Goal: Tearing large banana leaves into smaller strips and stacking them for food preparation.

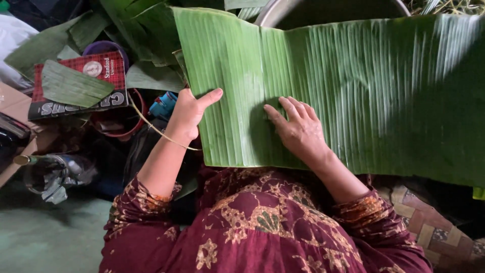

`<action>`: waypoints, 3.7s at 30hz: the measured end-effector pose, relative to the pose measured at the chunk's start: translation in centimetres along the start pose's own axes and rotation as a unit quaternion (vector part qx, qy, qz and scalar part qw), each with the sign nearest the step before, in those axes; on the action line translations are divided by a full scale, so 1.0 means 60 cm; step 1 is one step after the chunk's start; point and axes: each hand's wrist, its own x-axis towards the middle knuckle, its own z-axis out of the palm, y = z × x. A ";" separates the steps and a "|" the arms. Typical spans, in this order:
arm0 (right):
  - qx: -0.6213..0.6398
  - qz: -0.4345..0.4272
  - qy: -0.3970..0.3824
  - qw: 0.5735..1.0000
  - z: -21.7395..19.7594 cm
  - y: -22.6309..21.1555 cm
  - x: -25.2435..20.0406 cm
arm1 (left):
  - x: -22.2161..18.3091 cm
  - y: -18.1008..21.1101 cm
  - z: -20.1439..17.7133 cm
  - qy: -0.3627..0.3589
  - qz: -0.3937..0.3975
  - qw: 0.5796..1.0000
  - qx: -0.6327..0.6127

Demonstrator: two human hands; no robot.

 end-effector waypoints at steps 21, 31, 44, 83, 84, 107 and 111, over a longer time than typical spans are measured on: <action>0.189 -0.009 0.029 0.982 -0.086 -0.036 -0.043 | -0.005 0.078 -0.058 0.150 0.205 0.965 -0.061; 0.309 0.083 0.183 0.930 -0.139 -0.029 -0.086 | -0.015 0.161 -0.102 0.063 0.302 0.951 -0.018; 0.237 -0.096 0.192 0.947 -0.100 -0.112 0.016 | 0.081 -0.051 0.021 -0.054 0.083 0.995 -0.025; 0.231 0.257 0.082 0.935 0.056 -0.027 0.009 | -0.043 0.049 0.038 0.015 0.076 0.994 0.082; 0.233 0.267 0.085 0.931 0.047 -0.031 0.014 | -0.049 0.069 0.043 0.062 0.065 0.992 0.083; 0.160 -0.001 -0.130 0.979 -0.081 -0.051 -0.036 | -0.078 0.172 -0.151 0.145 0.249 0.934 -0.211; 0.289 0.068 -0.070 0.952 -0.074 -0.047 -0.050 | -0.046 0.152 -0.220 0.239 0.251 0.934 -0.091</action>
